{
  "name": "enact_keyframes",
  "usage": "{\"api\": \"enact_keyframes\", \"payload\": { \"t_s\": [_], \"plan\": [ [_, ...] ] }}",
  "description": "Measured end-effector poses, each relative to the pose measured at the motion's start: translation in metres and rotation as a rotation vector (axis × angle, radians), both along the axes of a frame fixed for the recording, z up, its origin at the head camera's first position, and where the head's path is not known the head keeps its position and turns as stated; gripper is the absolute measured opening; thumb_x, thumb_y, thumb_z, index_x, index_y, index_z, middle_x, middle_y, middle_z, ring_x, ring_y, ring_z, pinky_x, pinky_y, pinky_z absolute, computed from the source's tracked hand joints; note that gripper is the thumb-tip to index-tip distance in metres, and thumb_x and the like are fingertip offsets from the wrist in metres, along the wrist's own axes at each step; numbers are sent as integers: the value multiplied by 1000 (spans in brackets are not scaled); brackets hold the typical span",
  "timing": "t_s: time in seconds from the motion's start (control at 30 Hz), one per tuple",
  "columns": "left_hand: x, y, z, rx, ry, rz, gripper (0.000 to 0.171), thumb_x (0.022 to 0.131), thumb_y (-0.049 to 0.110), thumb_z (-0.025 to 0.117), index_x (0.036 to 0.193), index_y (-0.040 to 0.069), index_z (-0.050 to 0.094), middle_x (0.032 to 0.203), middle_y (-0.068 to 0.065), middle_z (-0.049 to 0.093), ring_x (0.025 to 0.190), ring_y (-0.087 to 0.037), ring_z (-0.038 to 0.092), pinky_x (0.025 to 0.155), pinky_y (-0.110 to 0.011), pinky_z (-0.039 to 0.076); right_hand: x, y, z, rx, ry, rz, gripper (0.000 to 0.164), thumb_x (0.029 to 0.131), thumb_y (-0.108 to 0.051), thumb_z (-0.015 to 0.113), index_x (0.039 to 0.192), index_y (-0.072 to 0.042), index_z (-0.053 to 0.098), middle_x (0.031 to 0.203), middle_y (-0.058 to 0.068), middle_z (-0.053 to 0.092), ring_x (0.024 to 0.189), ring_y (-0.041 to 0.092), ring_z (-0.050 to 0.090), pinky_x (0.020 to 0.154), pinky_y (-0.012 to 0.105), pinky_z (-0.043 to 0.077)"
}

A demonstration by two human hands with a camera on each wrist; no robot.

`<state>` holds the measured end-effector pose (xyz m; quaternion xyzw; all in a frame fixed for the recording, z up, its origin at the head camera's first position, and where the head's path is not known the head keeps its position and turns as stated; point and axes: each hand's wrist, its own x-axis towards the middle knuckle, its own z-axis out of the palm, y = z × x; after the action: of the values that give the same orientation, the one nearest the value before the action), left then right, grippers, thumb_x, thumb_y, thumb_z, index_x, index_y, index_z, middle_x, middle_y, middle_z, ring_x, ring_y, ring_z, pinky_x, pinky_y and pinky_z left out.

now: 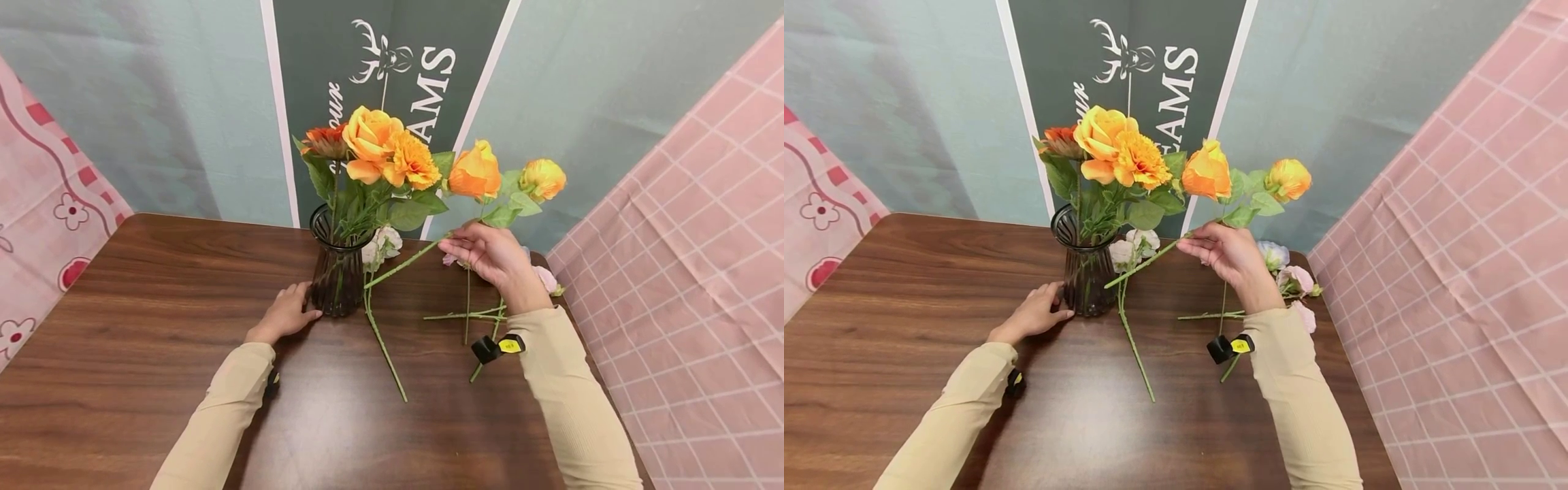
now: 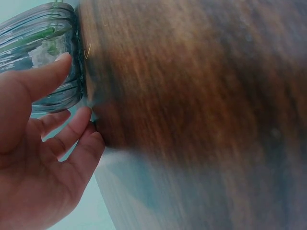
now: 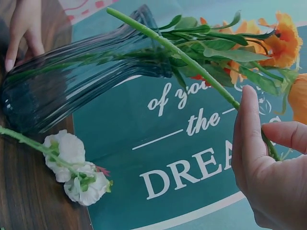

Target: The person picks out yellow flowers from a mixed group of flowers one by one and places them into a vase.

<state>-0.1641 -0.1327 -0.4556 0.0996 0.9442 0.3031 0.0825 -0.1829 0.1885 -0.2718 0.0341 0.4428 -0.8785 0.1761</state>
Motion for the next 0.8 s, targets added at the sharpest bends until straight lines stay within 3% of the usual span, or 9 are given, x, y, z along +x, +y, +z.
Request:
{"api": "enact_keyframes", "payload": {
  "t_s": [0.3, 0.8],
  "plan": [
    [-2, -1, -2, -7, -4, 2, 65, 88, 23, 61, 136, -7, 30, 127, -29, 39, 118, -45, 33, 93, -53, 31, -2, -2, 4, -83, -61, -6, 30, 90, 14, 31, 72, 14, 55, 76, 26, 54, 74, 36, 60, 72, 41, 50],
    [-1, 0, 0, -2, -9, 7, 64, 88, 23, 61, 136, -7, 31, 121, -27, 43, 118, -44, 34, 93, -52, 32, -7, -2, 4, -169, -71, 16, 31, 91, 12, 28, 72, 13, 53, 75, 28, 53, 76, 38, 60, 74, 41, 50]
  ]
}}
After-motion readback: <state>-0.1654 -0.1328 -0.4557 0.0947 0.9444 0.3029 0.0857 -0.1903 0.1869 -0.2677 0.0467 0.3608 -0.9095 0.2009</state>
